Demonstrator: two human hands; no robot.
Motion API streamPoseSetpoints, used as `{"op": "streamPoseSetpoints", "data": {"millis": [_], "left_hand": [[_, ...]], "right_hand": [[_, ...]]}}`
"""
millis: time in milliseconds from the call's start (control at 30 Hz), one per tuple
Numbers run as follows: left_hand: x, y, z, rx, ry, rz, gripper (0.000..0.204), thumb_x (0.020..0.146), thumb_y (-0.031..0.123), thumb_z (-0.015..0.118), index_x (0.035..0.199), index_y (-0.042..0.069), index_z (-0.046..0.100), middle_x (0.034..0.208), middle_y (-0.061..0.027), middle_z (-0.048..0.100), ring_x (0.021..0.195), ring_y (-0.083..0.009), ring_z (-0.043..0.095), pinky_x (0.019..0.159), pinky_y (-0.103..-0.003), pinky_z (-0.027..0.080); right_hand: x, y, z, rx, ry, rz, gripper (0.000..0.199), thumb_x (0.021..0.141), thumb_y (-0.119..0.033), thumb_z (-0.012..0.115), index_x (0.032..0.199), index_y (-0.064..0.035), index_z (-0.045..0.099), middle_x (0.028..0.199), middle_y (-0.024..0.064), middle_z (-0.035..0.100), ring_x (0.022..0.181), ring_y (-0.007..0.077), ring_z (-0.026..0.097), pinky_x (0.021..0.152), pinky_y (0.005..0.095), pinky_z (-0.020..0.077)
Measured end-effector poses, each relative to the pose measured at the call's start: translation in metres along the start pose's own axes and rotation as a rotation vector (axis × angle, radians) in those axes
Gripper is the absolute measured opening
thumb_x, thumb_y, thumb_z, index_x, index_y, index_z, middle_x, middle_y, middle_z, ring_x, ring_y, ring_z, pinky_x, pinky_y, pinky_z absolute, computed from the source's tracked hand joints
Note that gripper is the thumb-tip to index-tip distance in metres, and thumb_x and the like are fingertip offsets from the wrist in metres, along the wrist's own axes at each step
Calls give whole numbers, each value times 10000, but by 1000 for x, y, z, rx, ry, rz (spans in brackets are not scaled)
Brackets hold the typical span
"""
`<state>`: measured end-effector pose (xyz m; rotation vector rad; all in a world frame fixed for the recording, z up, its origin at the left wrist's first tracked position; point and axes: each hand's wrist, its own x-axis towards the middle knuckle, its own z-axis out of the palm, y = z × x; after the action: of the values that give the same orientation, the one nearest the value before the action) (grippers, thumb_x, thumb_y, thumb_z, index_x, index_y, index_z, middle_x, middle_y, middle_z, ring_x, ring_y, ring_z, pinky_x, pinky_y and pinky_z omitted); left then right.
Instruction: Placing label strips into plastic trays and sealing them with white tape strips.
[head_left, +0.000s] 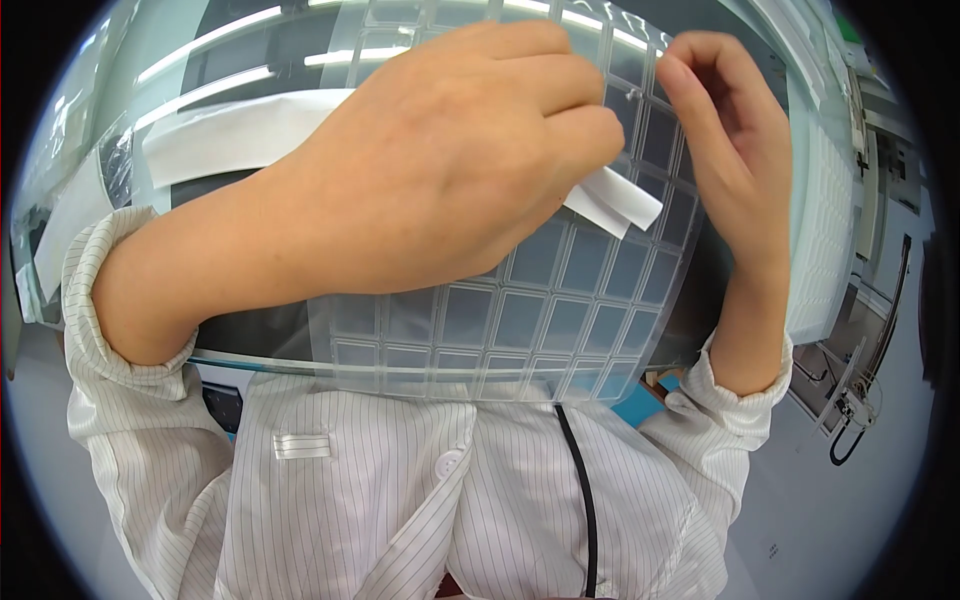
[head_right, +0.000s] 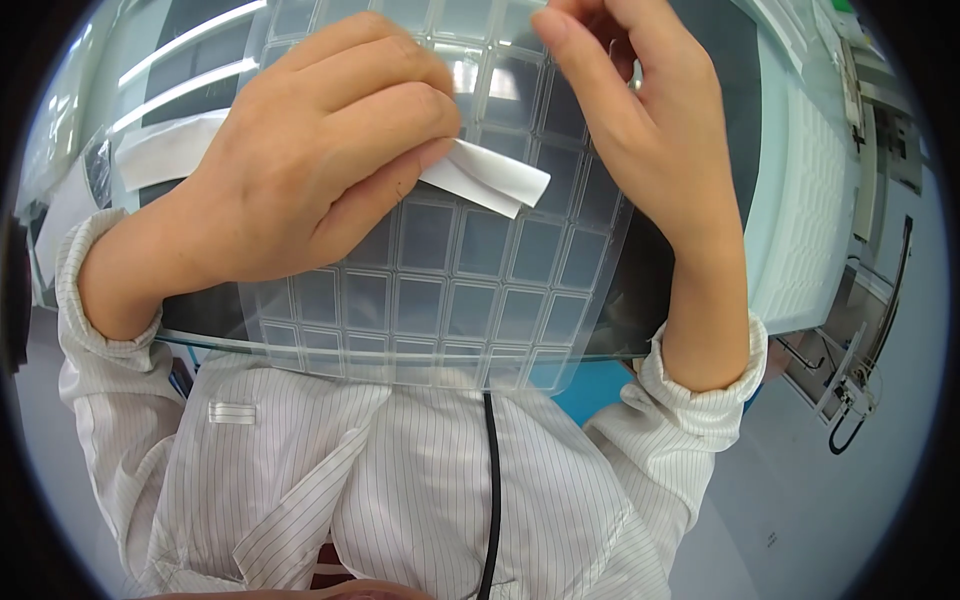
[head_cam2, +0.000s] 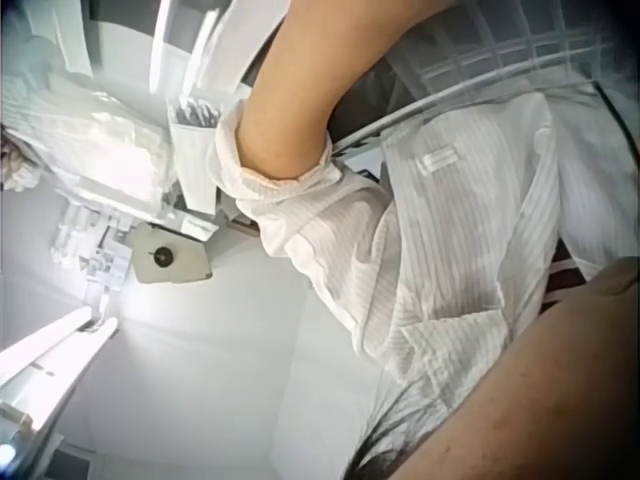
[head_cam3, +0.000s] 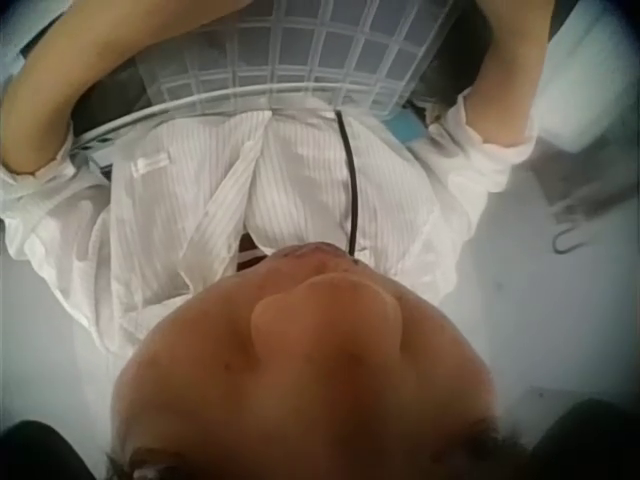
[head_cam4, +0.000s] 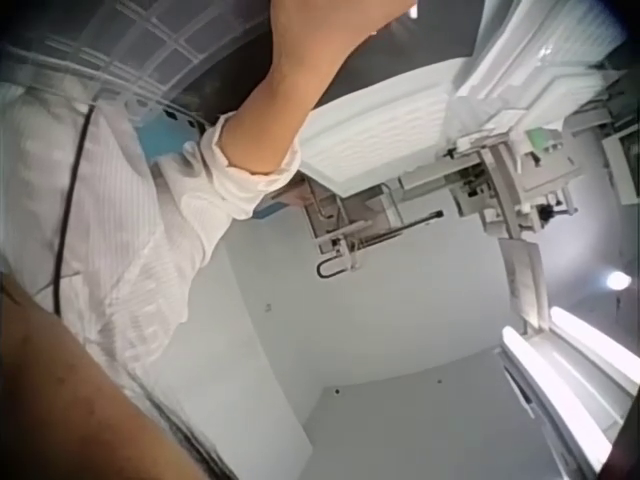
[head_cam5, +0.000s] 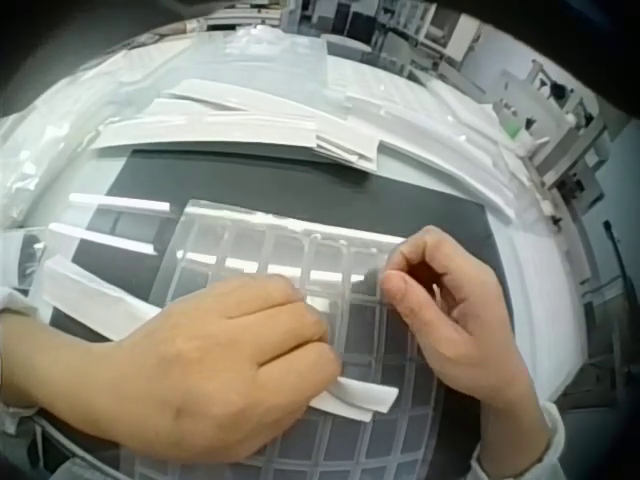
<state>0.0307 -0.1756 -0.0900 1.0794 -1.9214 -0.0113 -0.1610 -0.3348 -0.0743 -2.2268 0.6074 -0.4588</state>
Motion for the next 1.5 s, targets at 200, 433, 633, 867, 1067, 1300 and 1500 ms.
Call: {"op": "streamPoseSetpoints", "data": {"millis": [200,433,633,867,1067,1300,1500], "left_hand": [[7,5,-7,80,-216,-244,111,825,-8,703,916,-2,640,855,-119,652,769,-298,619,677,-379,491],[9,6,1,11,-141,-240,114,799,-27,704,893,-6,645,756,-106,579,666,-278,536,604,-370,433],[9,9,-1,8,-140,-254,119,793,-37,705,893,-3,651,738,-103,578,647,-268,535,579,-363,427],[5,9,-2,42,-155,-264,117,790,-36,701,888,4,650,734,-99,583,643,-269,536,584,-369,429],[0,21,-12,3,-240,-243,131,779,-38,703,882,4,634,797,-107,618,693,-287,565,628,-380,455],[-31,19,-7,-68,-264,-159,193,775,-34,713,920,-7,589,1116,-154,697,1006,-336,674,827,-398,542],[-16,21,-4,15,-341,-118,204,769,-38,717,918,-11,581,1175,-178,696,1084,-357,677,895,-416,559]], "right_hand": [[-15,-31,-1,130,-234,-59,120,851,30,718,951,27,652,940,60,648,854,142,574,776,257,441],[-14,-27,-5,6,-132,-340,143,791,79,713,894,16,638,920,107,663,869,179,599,789,283,452],[-15,-31,-6,306,-147,11,65,896,18,635,961,27,642,1053,117,653,958,138,566,832,265,428],[-14,-30,-6,80,-277,-104,71,881,-15,688,942,6,659,1034,75,660,918,116,552,790,240,405],[-17,-41,-17,340,-270,64,43,900,-36,692,911,0,670,1048,56,659,899,89,541,779,232,407],[-8,-26,18,35,-214,54,75,946,-70,674,948,5,682,1076,31,647,880,64,529,768,205,407],[-10,-30,1,-45,-229,37,84,935,-71,677,936,13,675,1013,34,648,855,74,531,752,221,414]]}}
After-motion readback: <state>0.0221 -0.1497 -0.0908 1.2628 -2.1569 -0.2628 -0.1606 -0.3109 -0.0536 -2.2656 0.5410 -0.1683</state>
